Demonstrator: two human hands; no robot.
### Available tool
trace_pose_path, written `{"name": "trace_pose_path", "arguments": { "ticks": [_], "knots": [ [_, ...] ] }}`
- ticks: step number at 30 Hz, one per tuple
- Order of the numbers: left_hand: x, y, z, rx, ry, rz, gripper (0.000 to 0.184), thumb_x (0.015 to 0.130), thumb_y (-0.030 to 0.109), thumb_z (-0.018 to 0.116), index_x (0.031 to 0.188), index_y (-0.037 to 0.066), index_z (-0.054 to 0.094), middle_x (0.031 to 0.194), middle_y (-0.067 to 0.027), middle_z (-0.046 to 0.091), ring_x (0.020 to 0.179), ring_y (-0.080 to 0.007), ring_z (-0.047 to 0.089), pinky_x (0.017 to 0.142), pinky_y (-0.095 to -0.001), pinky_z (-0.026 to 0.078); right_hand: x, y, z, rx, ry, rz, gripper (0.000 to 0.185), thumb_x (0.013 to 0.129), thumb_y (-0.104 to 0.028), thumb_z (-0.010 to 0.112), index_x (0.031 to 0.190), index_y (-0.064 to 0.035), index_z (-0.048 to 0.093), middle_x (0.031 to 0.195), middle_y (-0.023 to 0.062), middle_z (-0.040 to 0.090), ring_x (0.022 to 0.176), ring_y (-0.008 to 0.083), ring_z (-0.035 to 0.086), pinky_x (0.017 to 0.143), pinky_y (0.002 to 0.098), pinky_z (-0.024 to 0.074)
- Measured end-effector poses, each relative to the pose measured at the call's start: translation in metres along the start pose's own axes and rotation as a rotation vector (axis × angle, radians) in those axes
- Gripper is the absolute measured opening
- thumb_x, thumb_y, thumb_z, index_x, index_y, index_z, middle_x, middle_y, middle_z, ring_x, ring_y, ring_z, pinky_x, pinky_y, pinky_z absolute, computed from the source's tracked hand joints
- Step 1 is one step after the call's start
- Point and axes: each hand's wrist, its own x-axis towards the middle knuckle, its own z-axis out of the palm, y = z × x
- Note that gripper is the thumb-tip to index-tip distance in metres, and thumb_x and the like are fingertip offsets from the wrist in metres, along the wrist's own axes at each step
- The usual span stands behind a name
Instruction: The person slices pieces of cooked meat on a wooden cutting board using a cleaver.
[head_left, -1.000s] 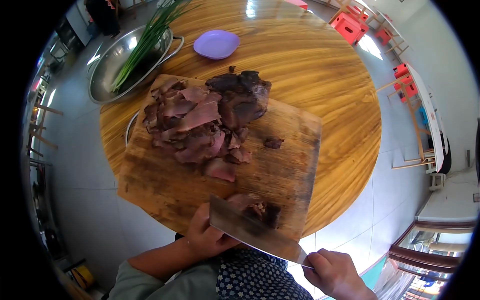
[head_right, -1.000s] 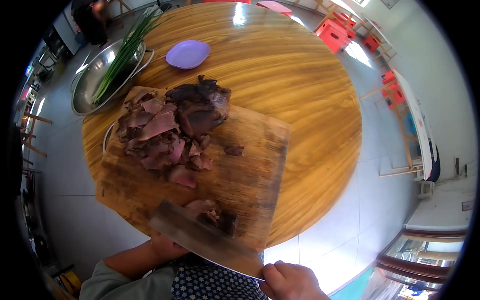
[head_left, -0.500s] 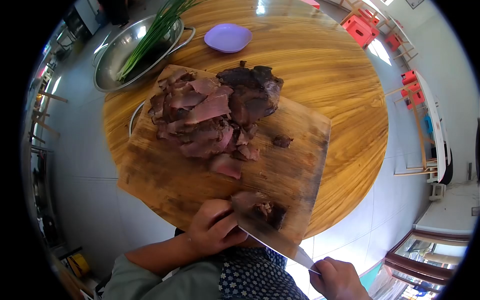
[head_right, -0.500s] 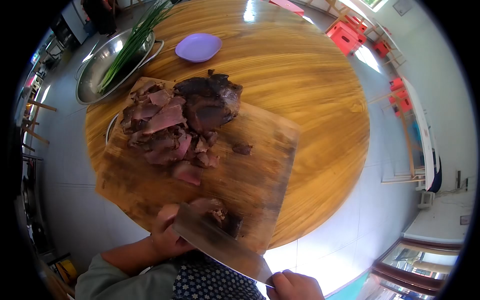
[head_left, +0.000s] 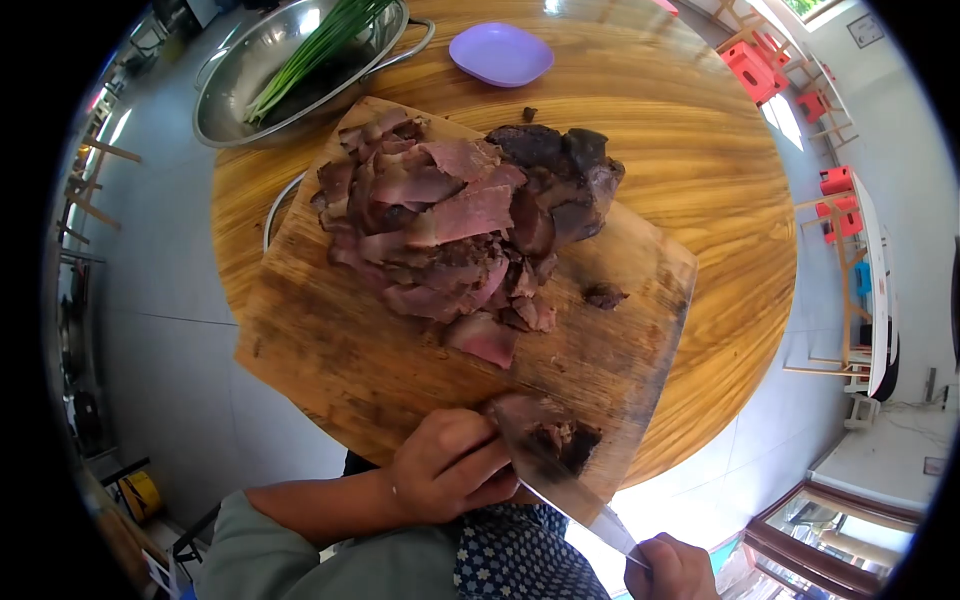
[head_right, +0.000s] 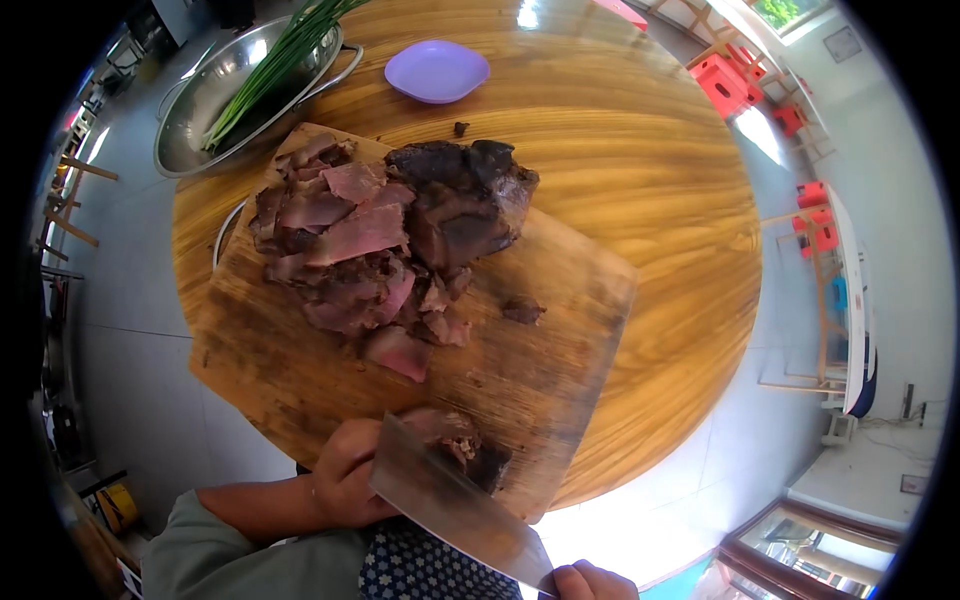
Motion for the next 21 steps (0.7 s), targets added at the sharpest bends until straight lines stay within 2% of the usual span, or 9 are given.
{"name": "trace_pose_path", "arguments": {
  "ticks": [17,19,21],
  "knots": [
    [0.008,0.004,-0.002,0.008,0.035,-0.027,0.046,0.076,0.009,0.086,0.118,-0.001,0.069,0.118,-0.0137,0.062,0.099,-0.0310,0.066,0.084,-0.0397,0.056,0.005,-0.003,-0.002,-0.015,-0.001,0.066,0.010,0.089,-0.004,0.066,0.094,-0.0047,0.058,0.078,0.0175,0.062,0.069,0.0409,0.064,0.060,0.0481,0.0515],
    [0.007,0.004,-0.001,0.011,0.017,-0.029,0.046,0.076,0.009,0.086,0.117,-0.002,0.069,0.118,-0.0138,0.063,0.100,-0.0314,0.066,0.085,-0.0402,0.056,0.023,-0.013,-0.011,-0.018,-0.030,0.032,0.010,0.090,-0.005,0.066,0.095,-0.0044,0.058,0.079,0.0190,0.063,0.070,0.0419,0.064,0.061,0.0492,0.0516],
    [0.003,-0.001,0.000,0.016,-0.054,-0.054,0.052,0.076,0.010,0.086,0.123,-0.001,0.065,0.125,-0.0170,0.064,0.104,-0.0332,0.065,0.087,-0.0420,0.056,0.038,-0.024,-0.016,-0.035,-0.013,-0.035,0.010,0.091,-0.008,0.066,0.095,-0.0044,0.057,0.080,0.0200,0.065,0.071,0.0434,0.064,0.062,0.0502,0.0517]
  ]
}}
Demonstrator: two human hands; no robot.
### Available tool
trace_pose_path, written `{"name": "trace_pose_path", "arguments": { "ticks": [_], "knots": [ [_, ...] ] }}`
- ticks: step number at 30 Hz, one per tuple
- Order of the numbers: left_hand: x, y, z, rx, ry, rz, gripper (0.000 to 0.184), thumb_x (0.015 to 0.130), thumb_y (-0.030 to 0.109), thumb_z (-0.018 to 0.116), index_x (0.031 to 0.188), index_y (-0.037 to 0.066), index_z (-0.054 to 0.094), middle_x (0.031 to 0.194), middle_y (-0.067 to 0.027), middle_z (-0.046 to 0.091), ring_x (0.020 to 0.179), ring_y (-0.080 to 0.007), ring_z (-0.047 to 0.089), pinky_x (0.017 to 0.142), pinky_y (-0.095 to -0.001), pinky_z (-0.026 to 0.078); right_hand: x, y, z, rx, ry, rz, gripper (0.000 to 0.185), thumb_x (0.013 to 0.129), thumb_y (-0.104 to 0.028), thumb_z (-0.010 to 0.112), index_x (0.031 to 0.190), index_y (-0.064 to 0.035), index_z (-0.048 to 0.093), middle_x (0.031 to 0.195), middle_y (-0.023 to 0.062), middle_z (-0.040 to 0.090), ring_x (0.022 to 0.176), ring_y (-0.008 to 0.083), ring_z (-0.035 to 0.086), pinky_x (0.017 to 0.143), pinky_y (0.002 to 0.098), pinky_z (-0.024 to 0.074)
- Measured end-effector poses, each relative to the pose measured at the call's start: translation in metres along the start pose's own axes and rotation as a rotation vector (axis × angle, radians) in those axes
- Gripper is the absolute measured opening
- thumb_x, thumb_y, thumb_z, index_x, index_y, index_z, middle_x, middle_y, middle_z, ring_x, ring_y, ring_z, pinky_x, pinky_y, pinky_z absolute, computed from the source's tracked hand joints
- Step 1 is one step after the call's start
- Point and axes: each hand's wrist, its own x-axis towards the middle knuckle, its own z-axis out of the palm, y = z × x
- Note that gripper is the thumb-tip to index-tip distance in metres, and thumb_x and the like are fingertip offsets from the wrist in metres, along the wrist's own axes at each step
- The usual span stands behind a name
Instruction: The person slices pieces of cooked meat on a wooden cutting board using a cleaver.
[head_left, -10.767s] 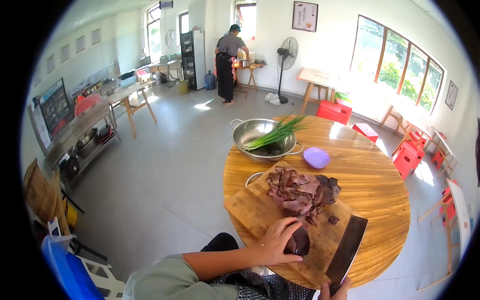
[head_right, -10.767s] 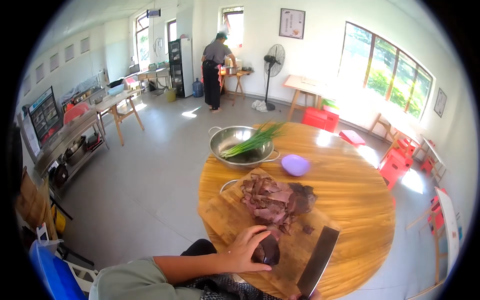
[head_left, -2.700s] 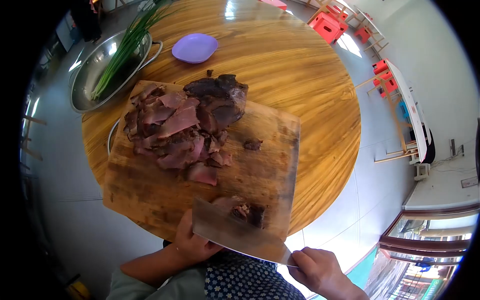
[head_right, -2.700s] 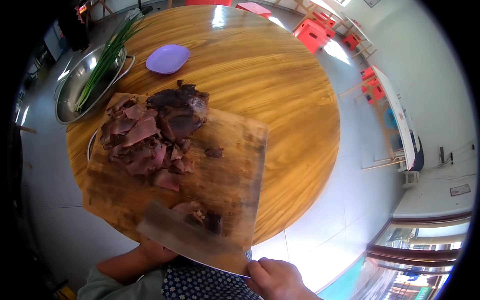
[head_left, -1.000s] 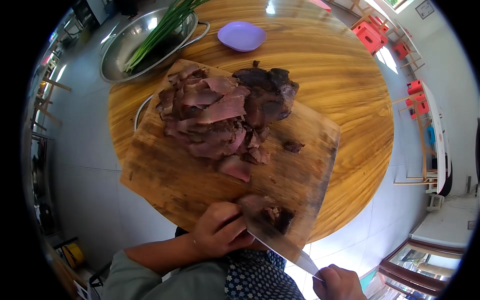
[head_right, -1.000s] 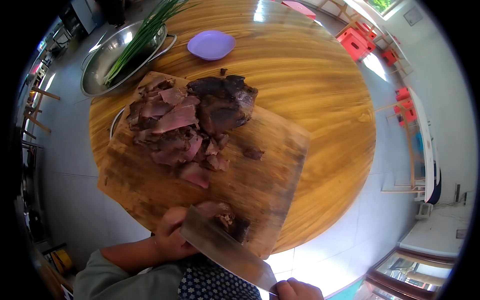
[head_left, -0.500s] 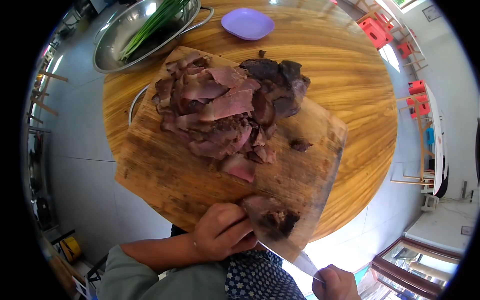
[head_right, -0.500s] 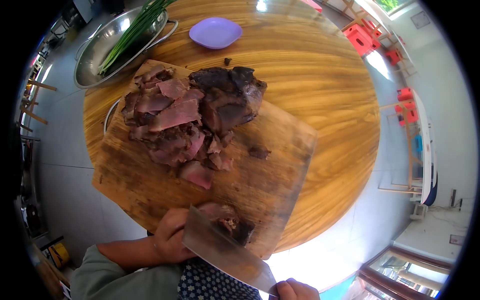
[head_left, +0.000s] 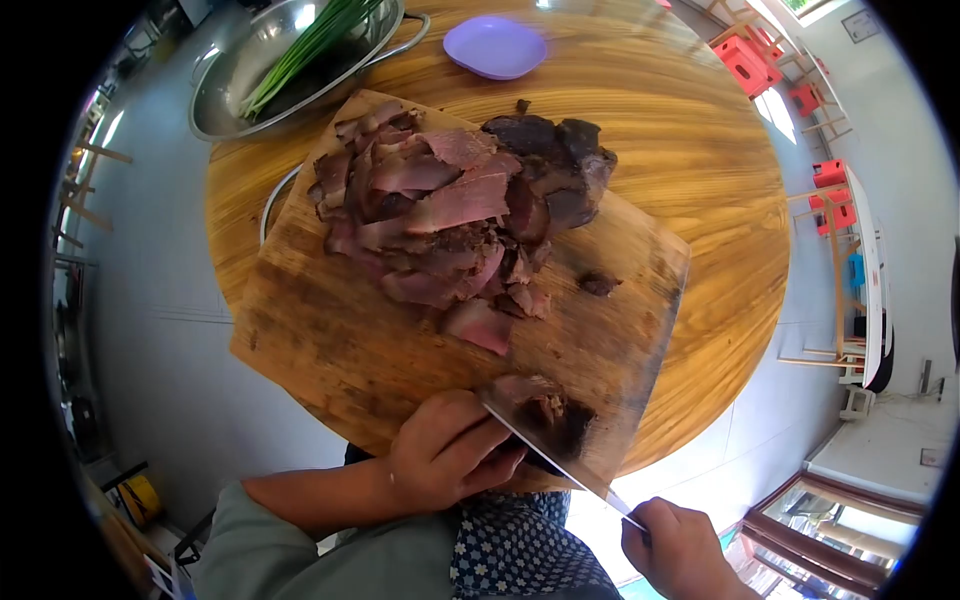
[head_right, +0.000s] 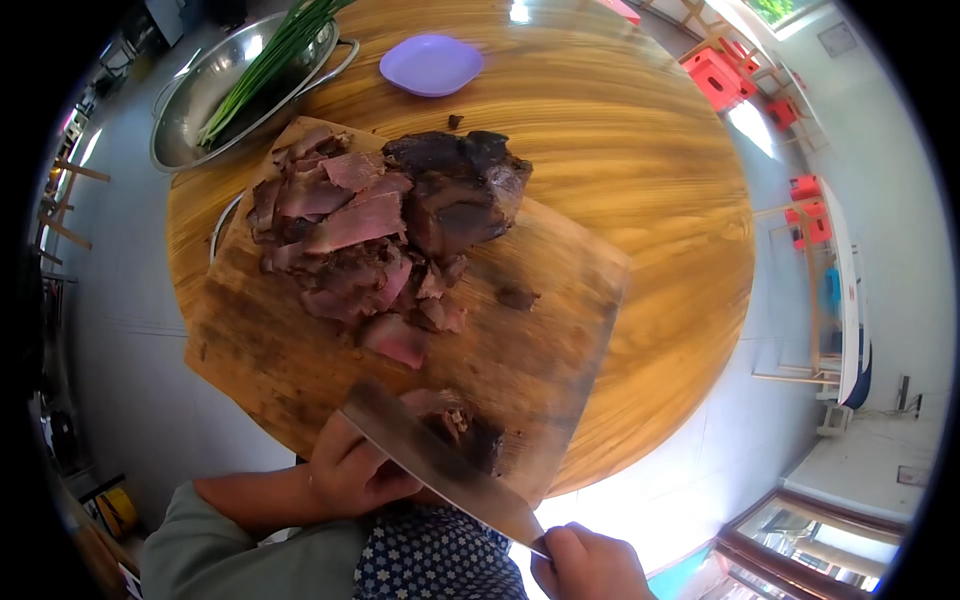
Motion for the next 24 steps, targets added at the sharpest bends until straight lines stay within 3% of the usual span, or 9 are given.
{"name": "trace_pose_path", "arguments": {
  "ticks": [2,4,6,10,12,13,15,18,24],
  "knots": [
    [0.001,-0.002,-0.002,0.022,-0.027,0.010,0.057,0.076,0.012,0.087,0.126,-0.001,0.062,0.130,-0.0184,0.063,0.107,-0.0340,0.064,0.089,-0.0433,0.055,0.008,-0.006,-0.002,0.034,0.039,-0.023,0.010,0.092,-0.010,0.065,0.094,-0.0045,0.057,0.080,0.0201,0.065,0.071,0.0438,0.064,0.062,0.0506,0.0516],
    [0.005,0.002,-0.003,0.053,-0.041,0.021,0.062,0.075,0.014,0.088,0.129,0.000,0.060,0.134,-0.0199,0.063,0.111,-0.0349,0.063,0.092,-0.0447,0.054,0.013,-0.008,-0.003,-0.123,-0.054,-0.073,0.018,0.090,-0.014,0.071,0.094,-0.0026,0.058,0.079,0.0143,0.066,0.066,0.0345,0.067,0.059,0.0436,0.0544],
    [0.008,0.011,-0.001,0.132,0.013,0.013,0.071,0.074,0.024,0.090,0.133,0.002,0.056,0.139,-0.0186,0.062,0.117,-0.0348,0.059,0.095,-0.0468,0.050,0.011,-0.007,-0.001,-0.113,-0.023,-0.089,0.017,0.091,-0.015,0.069,0.093,-0.0028,0.057,0.079,0.0144,0.065,0.066,0.0348,0.067,0.059,0.0443,0.0544],
    [-0.001,0.011,0.011,0.323,0.069,0.064,0.070,0.074,0.032,0.090,0.131,0.005,0.060,0.135,-0.0130,0.065,0.120,-0.0312,0.056,0.096,-0.0440,0.045,0.008,0.001,0.004,-0.114,0.012,-0.108,0.018,0.093,-0.016,0.066,0.093,-0.0027,0.054,0.080,0.0152,0.066,0.067,0.0364,0.067,0.059,0.0462,0.0538],
    [0.002,0.017,0.017,0.547,0.215,0.184,0.060,0.072,0.035,0.090,0.121,0.009,0.069,0.130,-0.0066,0.067,0.118,-0.0276,0.055,0.094,-0.0406,0.042,0.008,0.006,0.004,-0.085,0.013,-0.125,0.018,0.093,-0.016,0.066,0.094,-0.0027,0.054,0.081,0.0154,0.066,0.067,0.0369,0.066,0.059,0.0465,0.0538],
    [0.000,0.018,0.016,0.551,0.214,0.184,0.060,0.072,0.035,0.090,0.121,0.009,0.069,0.130,-0.0066,0.067,0.118,-0.0276,0.055,0.094,-0.0406,0.042,0.009,0.007,0.004,-0.060,0.010,-0.138,0.018,0.093,-0.016,0.065,0.095,-0.0026,0.053,0.082,0.0156,0.066,0.067,0.0373,0.066,0.060,0.0468,0.0538],
    [-0.004,0.021,0.012,0.614,0.073,0.232,0.046,0.069,0.034,0.091,0.107,0.013,0.077,0.126,-0.0013,0.068,0.117,-0.0249,0.055,0.093,-0.0387,0.041,0.009,0.010,0.002,-0.064,0.002,-0.148,0.018,0.093,-0.016,0.065,0.096,-0.0027,0.053,0.082,0.0158,0.066,0.068,0.0377,0.066,0.060,0.0469,0.0538],
    [-0.005,0.012,0.012,0.557,0.091,0.297,0.040,0.066,0.033,0.092,0.098,0.015,0.080,0.123,0.0025,0.069,0.117,-0.0247,0.055,0.092,-0.0382,0.041,0.008,0.010,0.000,-0.052,-0.017,-0.134,0.018,0.093,-0.016,0.065,0.095,-0.0028,0.053,0.082,0.0160,0.066,0.068,0.0377,0.066,0.060,0.0469,0.0540],
    [-0.006,0.009,0.014,0.507,0.098,0.282,0.038,0.067,0.031,0.091,0.100,0.015,0.080,0.122,0.0039,0.068,0.118,-0.0248,0.055,0.090,-0.0352,0.042,-0.023,0.022,-0.005,-0.056,-0.039,-0.024,0.015,0.093,-0.014,0.065,0.090,-0.0034,0.055,0.079,0.0185,0.065,0.070,0.0416,0.065,0.061,0.0493,0.0521]
  ]
}}
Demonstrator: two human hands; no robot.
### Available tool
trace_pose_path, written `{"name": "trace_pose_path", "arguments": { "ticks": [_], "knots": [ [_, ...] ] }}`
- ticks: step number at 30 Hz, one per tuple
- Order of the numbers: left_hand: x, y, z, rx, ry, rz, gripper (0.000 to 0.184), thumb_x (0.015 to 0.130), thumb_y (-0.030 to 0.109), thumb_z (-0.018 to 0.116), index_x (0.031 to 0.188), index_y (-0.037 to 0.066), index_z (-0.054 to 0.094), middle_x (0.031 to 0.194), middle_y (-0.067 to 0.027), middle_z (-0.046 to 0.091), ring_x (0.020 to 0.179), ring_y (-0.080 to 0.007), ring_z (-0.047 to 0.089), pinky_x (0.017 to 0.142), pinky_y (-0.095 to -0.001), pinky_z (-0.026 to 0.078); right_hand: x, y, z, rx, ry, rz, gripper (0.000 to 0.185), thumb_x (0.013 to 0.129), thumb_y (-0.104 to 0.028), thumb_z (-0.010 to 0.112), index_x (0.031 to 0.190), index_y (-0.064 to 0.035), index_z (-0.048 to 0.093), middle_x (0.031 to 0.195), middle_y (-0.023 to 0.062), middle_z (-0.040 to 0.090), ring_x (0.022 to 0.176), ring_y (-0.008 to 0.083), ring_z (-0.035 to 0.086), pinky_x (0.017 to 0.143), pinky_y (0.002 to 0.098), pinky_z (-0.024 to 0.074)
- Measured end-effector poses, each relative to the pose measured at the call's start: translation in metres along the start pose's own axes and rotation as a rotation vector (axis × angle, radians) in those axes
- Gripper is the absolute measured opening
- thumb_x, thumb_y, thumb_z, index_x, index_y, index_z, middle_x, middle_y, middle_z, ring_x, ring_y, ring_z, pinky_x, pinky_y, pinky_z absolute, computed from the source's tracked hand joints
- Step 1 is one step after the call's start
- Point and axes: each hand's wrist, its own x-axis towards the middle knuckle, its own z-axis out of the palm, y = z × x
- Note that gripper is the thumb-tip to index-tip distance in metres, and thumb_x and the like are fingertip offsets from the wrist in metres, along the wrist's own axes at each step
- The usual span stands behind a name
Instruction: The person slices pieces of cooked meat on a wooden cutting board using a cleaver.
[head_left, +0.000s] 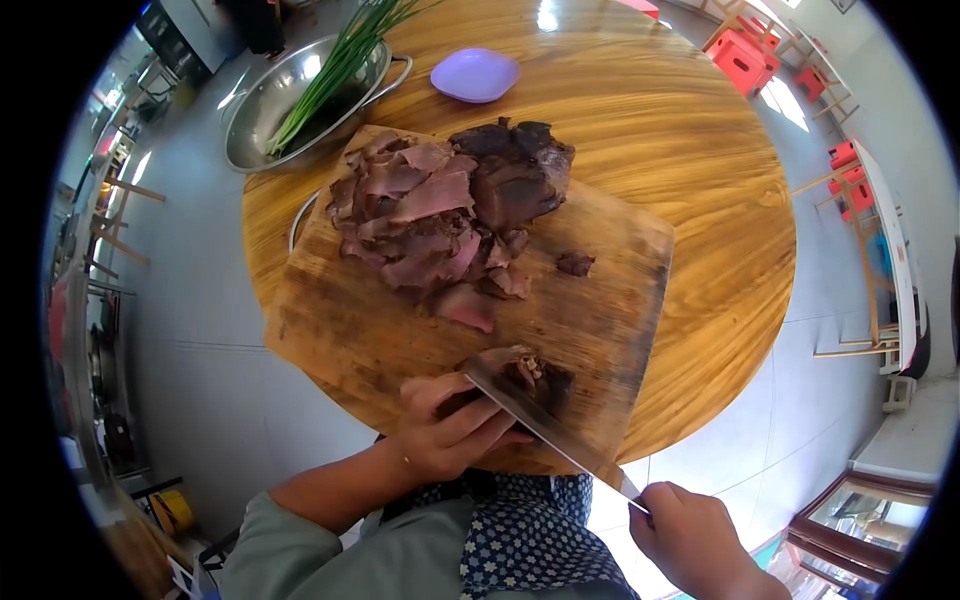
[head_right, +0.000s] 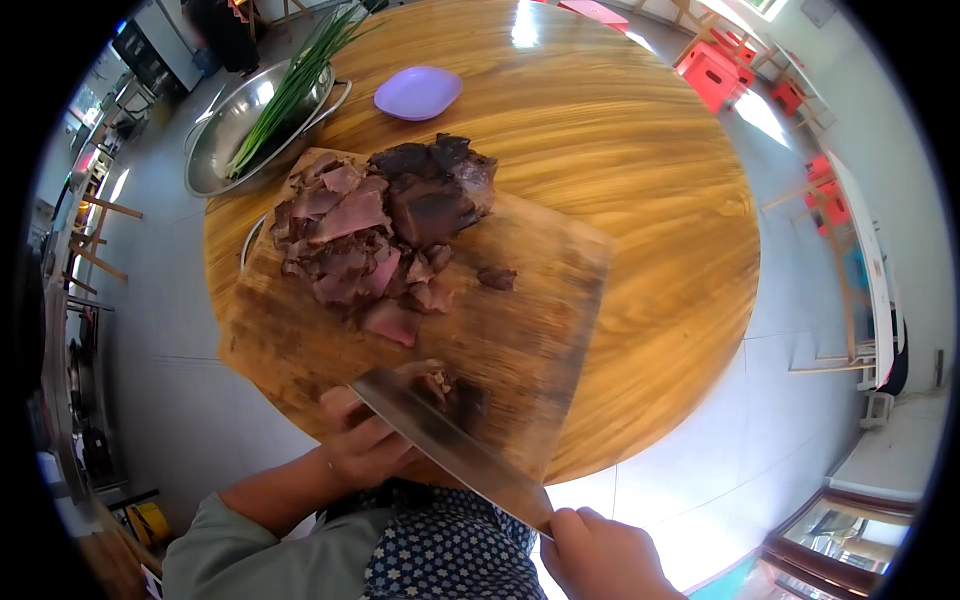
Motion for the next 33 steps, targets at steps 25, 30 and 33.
{"name": "trace_pose_path", "arguments": {
  "ticks": [25,30,33],
  "knots": [
    [0.014,0.007,-0.010,0.057,0.030,-0.277,0.052,0.069,0.034,0.092,0.116,0.018,0.076,0.126,-0.0129,0.054,0.117,-0.0319,0.048,0.092,-0.0408,0.048,0.038,-0.014,-0.021,-0.040,-0.041,0.048,0.019,0.096,-0.016,0.063,0.090,-0.0017,0.052,0.070,0.0202,0.065,0.064,0.0425,0.066,0.060,0.0491,0.0526],
    [0.004,0.002,-0.006,-0.038,0.000,-0.273,0.056,0.069,0.030,0.093,0.117,0.010,0.074,0.129,-0.0170,0.054,0.112,-0.0332,0.054,0.089,-0.0417,0.050,0.036,-0.017,-0.029,-0.078,-0.156,0.054,0.018,0.096,-0.017,0.063,0.092,-0.0023,0.053,0.073,0.0199,0.066,0.066,0.0424,0.066,0.061,0.0494,0.0527],
    [0.004,-0.005,-0.009,-0.108,-0.055,-0.248,0.055,0.069,0.029,0.093,0.115,0.005,0.074,0.131,-0.0195,0.055,0.113,-0.0343,0.057,0.090,-0.0417,0.051,0.037,-0.016,-0.027,0.037,-0.031,-0.046,0.014,0.096,-0.012,0.062,0.093,-0.0034,0.051,0.076,0.0248,0.063,0.069,0.0462,0.063,0.059,0.0530,0.0489]
  ]
}}
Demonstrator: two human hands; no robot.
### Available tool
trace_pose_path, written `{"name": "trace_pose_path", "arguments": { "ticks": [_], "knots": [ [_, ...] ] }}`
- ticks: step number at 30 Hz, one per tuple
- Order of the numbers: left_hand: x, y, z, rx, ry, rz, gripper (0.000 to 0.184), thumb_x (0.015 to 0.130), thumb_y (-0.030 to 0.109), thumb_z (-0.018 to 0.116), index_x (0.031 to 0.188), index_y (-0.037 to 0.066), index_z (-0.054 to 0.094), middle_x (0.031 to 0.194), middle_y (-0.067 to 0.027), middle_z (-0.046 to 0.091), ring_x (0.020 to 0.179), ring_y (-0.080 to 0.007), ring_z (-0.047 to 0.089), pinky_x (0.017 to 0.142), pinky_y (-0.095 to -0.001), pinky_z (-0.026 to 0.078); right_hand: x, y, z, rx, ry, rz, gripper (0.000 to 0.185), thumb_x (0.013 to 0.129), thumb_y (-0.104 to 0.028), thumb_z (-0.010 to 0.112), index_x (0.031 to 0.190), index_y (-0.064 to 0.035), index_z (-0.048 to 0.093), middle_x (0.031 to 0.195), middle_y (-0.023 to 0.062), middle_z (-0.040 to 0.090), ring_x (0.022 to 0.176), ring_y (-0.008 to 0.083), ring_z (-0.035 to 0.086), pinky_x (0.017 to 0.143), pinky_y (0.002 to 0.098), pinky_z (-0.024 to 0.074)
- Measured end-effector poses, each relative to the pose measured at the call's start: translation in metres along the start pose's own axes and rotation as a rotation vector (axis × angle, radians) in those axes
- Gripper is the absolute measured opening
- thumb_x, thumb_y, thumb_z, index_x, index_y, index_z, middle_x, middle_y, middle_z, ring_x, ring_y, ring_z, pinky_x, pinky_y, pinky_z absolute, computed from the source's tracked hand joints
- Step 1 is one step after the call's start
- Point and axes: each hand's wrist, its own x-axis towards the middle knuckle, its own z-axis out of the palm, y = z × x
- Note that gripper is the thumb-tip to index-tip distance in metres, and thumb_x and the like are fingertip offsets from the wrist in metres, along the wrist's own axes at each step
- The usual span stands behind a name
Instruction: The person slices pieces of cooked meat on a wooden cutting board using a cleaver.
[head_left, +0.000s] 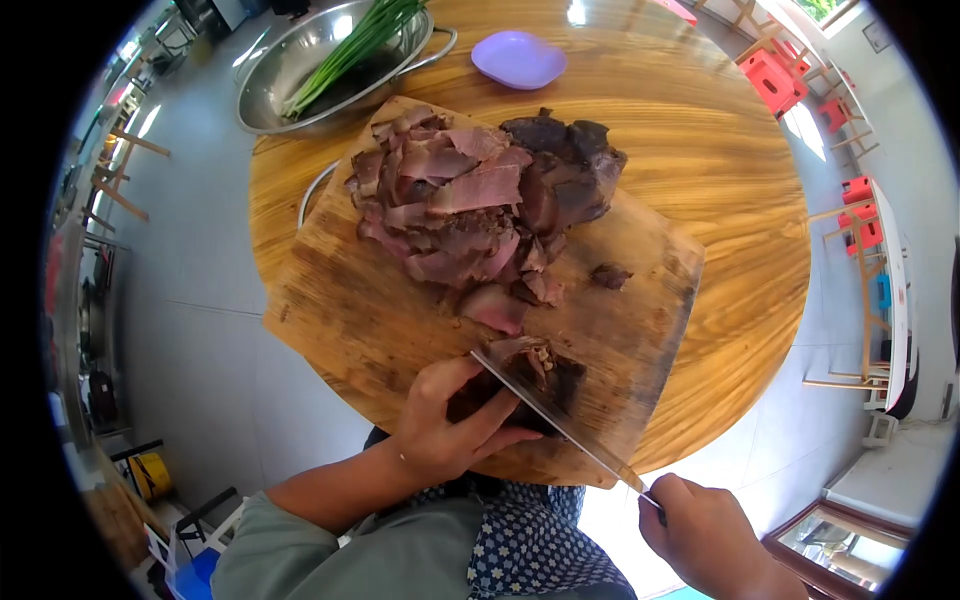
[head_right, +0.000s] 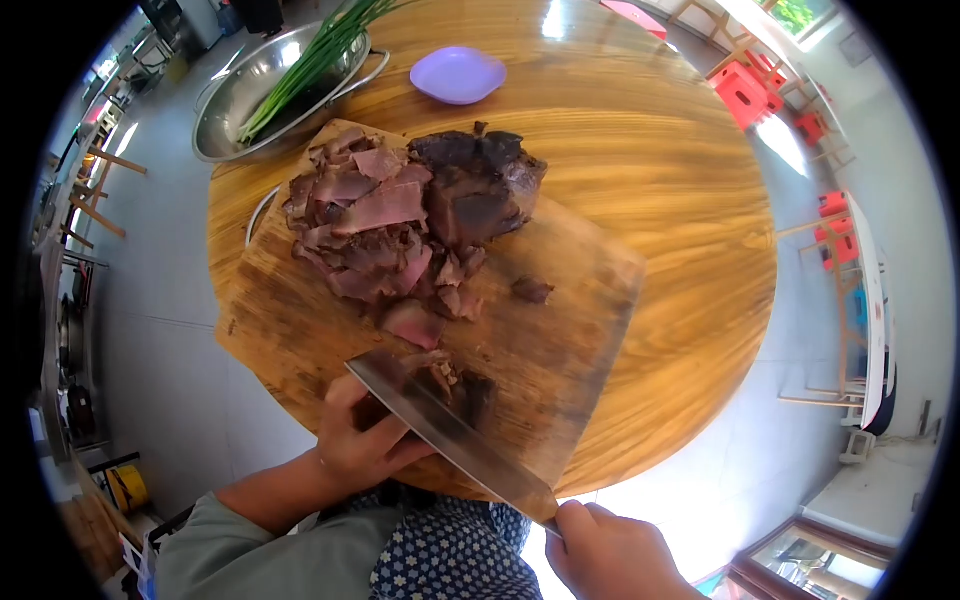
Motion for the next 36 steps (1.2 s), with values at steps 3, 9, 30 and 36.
{"name": "trace_pose_path", "arguments": {
  "ticks": [3,9,30,36],
  "knots": [
    [0.002,-0.004,-0.002,-0.029,-0.014,-0.018,0.054,0.070,0.029,0.093,0.113,0.003,0.074,0.131,-0.0198,0.056,0.114,-0.0343,0.058,0.091,-0.0420,0.051,0.010,-0.003,-0.005,-0.014,-0.060,0.025,0.014,0.097,-0.012,0.062,0.093,-0.0037,0.052,0.076,0.0249,0.064,0.069,0.0464,0.064,0.059,0.0530,0.0492],
    [0.007,-0.005,-0.005,-0.014,-0.028,0.015,0.053,0.069,0.028,0.093,0.112,0.003,0.074,0.130,-0.0185,0.057,0.110,-0.0331,0.061,0.087,-0.0406,0.053,0.042,-0.022,-0.015,-0.131,-0.204,0.032,0.017,0.097,-0.018,0.062,0.095,-0.0031,0.054,0.073,0.0194,0.065,0.065,0.0421,0.065,0.061,0.0497,0.0525],
    [0.004,-0.002,-0.004,-0.094,0.088,-0.017,0.052,0.069,0.019,0.094,0.115,0.006,0.074,0.132,-0.0161,0.057,0.105,-0.0311,0.065,0.086,-0.0384,0.055,0.054,-0.011,-0.016,-0.160,-0.219,0.071,0.020,0.097,-0.020,0.062,0.093,-0.0028,0.053,0.069,0.0206,0.064,0.064,0.0427,0.064,0.061,0.0508,0.0512],
    [-0.001,-0.003,-0.004,-0.041,0.091,-0.012,0.051,0.069,0.024,0.094,0.114,0.009,0.075,0.128,-0.0140,0.058,0.101,-0.0292,0.065,0.082,-0.0362,0.056,0.093,-0.018,-0.001,-0.075,-0.215,-0.139,0.022,0.099,-0.024,0.061,0.101,-0.0044,0.051,0.071,0.0204,0.064,0.064,0.0428,0.064,0.060,0.0509,0.0505]
  ]
}}
